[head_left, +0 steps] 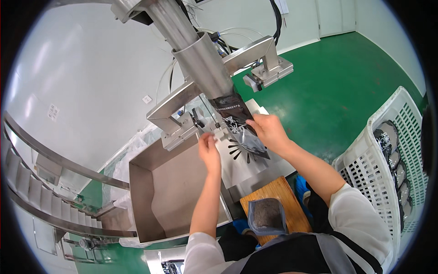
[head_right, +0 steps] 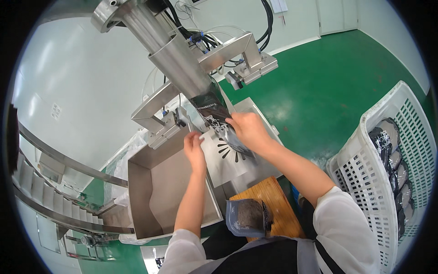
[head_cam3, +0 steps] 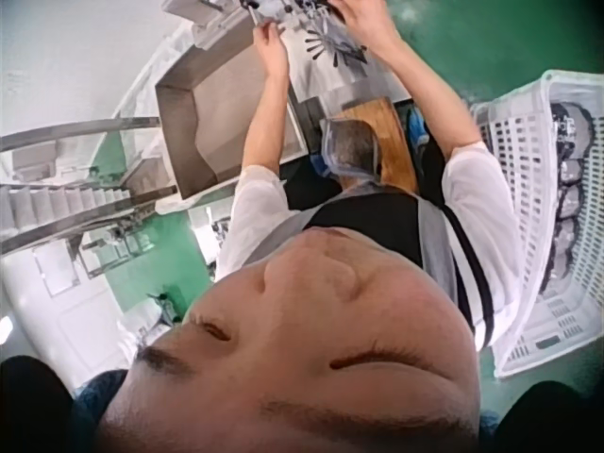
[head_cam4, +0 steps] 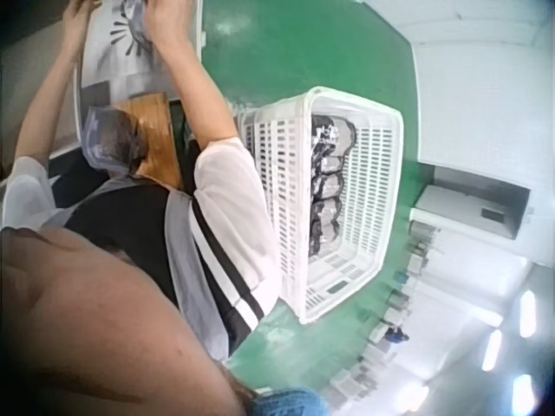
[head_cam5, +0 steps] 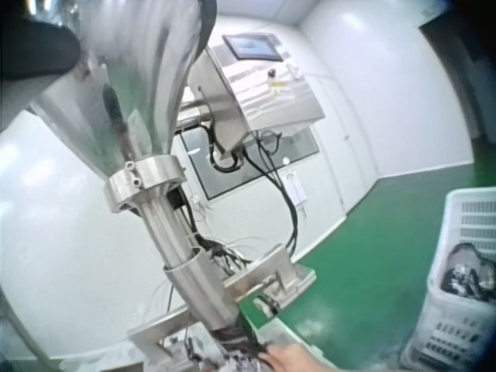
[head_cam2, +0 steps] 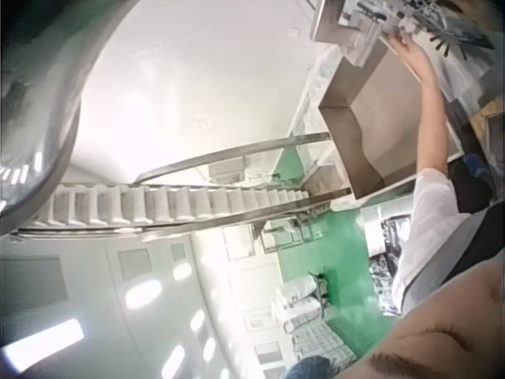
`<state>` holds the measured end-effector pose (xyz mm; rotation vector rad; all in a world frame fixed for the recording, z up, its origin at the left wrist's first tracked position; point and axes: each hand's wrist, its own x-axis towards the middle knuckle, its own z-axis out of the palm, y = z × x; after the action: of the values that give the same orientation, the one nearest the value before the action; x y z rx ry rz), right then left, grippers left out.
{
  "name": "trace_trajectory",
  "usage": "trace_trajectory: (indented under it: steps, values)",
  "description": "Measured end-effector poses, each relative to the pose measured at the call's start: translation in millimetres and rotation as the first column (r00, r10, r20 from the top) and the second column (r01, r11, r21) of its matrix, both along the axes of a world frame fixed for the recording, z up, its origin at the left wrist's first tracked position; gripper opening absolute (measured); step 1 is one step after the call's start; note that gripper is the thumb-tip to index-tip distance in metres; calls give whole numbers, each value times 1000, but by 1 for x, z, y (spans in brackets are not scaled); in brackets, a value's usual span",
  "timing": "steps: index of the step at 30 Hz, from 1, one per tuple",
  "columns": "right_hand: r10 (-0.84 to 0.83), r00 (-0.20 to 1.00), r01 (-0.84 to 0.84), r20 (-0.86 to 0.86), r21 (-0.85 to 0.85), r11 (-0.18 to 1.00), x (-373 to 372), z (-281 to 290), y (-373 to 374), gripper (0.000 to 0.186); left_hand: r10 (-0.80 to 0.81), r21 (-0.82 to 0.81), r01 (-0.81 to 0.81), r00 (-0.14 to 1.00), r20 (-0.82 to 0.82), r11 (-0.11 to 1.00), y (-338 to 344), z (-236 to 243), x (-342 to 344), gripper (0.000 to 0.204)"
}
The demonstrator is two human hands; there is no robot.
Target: Placing items into black plastic pouches and sealing them using an industrial heat-sealing machine.
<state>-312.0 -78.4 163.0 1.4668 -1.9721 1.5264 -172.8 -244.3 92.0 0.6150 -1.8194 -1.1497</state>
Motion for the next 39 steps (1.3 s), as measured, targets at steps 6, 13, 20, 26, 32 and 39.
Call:
trace_trajectory:
  steps: [6,13,20,26,32,39]
  values:
    - [22,999,-23,-24,-20,1000,6,4,-7,27,46,692,294,903,-427,659,-87,-49,-54,71]
    - [20,995,-25,95,56,998,13,7,-1,23,328,305,-302,944,-37,903,9,-93,-28,9]
    - [-46,998,48,46,-36,998,33,21,49,10,-298,-630,494,868,397,599,84,-119,-110,47]
    - [2,982,22,-189,125,992,43,19,81,9,-13,-339,203,874,486,918,-51,-163,-110,56]
    - [17,999,-9,-49,158,987,54,16,125,7,45,-131,152,470,881,980,-163,-178,108,55]
    - [43,988,-82,148,265,961,70,0,128,22,446,-327,-425,219,868,844,-145,-142,216,40]
